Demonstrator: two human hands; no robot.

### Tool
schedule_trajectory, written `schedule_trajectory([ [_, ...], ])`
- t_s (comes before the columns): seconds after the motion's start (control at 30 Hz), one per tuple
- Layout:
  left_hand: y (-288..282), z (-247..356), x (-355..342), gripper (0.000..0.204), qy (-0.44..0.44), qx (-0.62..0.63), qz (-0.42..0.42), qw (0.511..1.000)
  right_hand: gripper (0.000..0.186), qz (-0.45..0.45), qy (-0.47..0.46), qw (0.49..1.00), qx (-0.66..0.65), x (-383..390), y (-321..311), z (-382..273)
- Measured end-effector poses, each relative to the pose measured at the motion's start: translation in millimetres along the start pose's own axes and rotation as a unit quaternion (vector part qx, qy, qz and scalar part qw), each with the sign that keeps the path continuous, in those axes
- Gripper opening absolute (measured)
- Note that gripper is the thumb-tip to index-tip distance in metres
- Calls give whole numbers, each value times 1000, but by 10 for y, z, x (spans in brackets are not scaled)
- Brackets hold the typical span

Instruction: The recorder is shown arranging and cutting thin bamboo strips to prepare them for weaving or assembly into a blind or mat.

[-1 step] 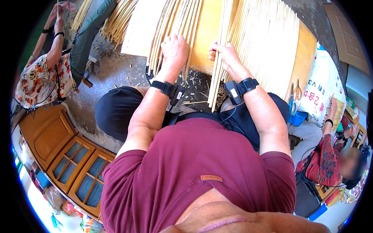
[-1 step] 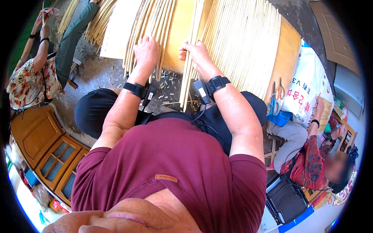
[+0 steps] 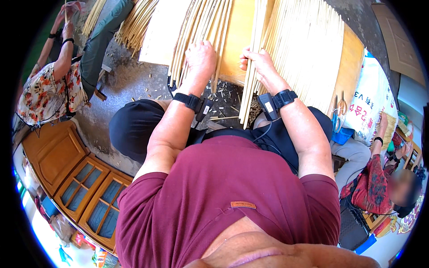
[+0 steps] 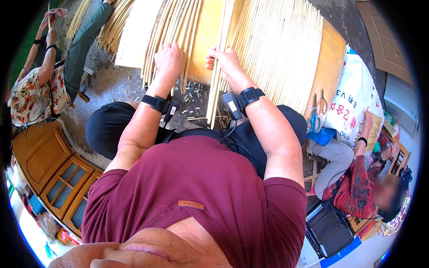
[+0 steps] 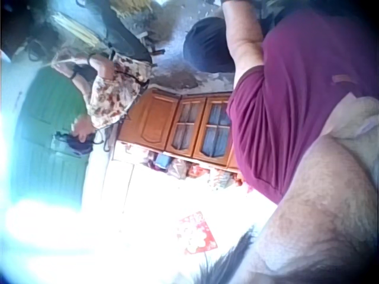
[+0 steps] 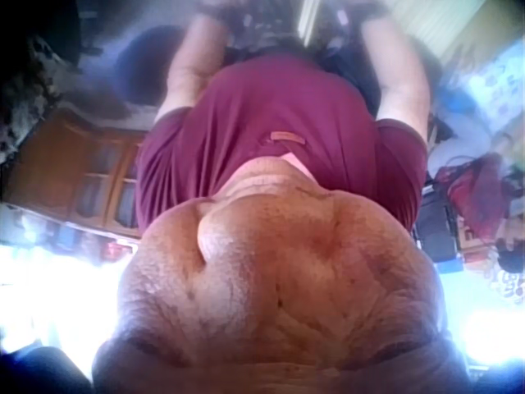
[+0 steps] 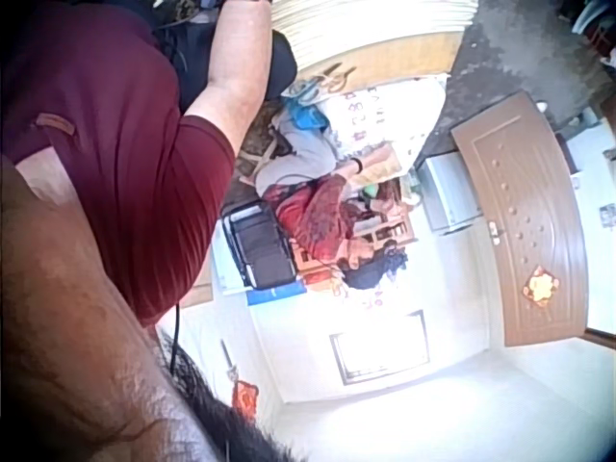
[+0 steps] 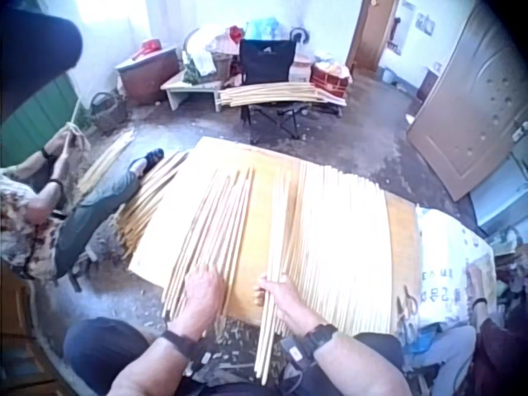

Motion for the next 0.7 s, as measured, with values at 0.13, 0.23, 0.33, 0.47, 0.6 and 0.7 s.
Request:
schedule_trajectory([
  [0.13, -8, 10, 3, 26, -38, 11, -77, 996, 10, -15, 1, 1000, 6, 22, -17, -3],
  [0.23, -124, -30, -22, 24, -102, 116, -29, 988, 9, -10, 9, 1000, 10, 83, 19, -58],
  [0.33, -382, 121, 61, 20, -61, 200, 6, 978, 11, -19, 3, 1000, -8, 118, 51, -60],
  [0.47, -490, 434, 218, 20, 35, 376, 10, 926, 22, -26, -83, 993, -76, 64, 108, -88],
  [0.6, -281, 236, 114, 11, 23, 243, 88, 966, 10, 9, -65, 996, -59, 103, -26, -111],
  [0.7, -124, 14, 18, 14, 11, 172, 46, 984, 10, 43, -64, 992, -99, 91, -17, -104],
])
Point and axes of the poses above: each hand's wrist, its own x-axis away from the middle knuckle, its own y-axis out of the palm, z = x × y, the point moved 1 cm from there along -x, towards the middle knuckle
